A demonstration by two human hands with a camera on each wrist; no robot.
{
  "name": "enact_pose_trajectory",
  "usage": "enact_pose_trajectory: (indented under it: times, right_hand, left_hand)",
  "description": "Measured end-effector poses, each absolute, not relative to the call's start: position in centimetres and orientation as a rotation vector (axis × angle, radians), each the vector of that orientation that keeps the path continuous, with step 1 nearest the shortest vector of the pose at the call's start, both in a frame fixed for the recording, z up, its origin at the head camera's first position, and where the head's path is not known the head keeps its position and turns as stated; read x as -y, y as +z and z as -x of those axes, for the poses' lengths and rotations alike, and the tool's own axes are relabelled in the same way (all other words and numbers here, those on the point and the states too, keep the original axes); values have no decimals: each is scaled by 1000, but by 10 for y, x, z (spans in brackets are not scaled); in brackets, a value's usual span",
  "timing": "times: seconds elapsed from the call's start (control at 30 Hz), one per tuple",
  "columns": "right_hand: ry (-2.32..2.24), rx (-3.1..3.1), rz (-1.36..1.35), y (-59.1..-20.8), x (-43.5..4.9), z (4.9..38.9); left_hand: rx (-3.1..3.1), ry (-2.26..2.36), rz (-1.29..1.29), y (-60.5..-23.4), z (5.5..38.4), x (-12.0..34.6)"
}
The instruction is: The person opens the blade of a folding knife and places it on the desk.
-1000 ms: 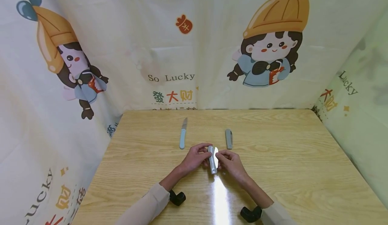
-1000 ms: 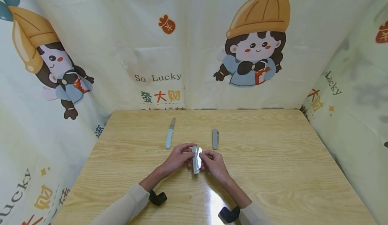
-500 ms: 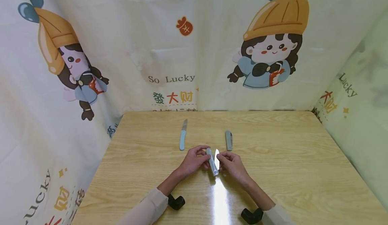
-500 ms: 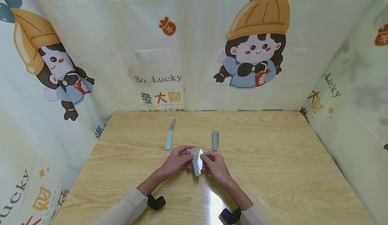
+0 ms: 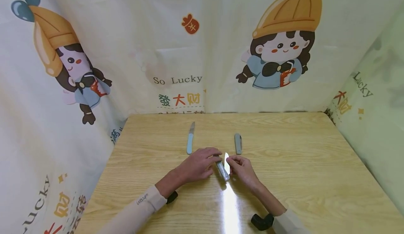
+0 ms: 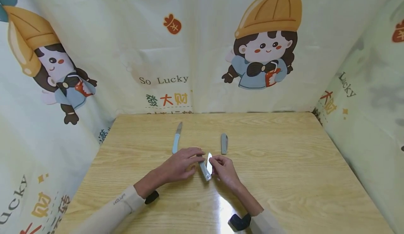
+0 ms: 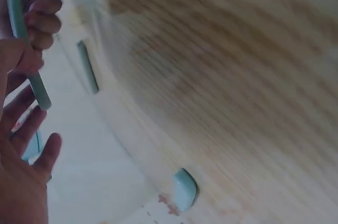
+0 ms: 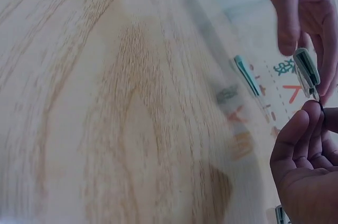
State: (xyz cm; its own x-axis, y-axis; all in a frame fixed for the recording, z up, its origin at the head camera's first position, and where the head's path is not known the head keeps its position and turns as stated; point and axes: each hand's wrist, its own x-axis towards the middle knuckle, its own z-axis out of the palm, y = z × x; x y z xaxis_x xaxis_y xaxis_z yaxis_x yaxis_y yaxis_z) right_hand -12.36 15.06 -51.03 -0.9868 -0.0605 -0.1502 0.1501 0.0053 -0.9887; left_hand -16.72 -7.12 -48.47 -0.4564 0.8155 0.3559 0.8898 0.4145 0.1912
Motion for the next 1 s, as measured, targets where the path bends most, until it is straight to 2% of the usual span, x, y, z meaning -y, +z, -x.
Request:
enact_pose_trajectory:
  times: [0.17,0.47,1.0]
  right_hand:
    - [-2086,-2128,-37,-509,-149,123]
    - [-2061,-2166,-26,-509,-154,123]
    - [-2088,-2173,-62,-505,-155,124]
  left_hand:
    - [2229,-236,1613,-485,172,69]
    - [2210,-76,1565,-482,173,70]
    - [2262,-169,1410,-488,164,79]
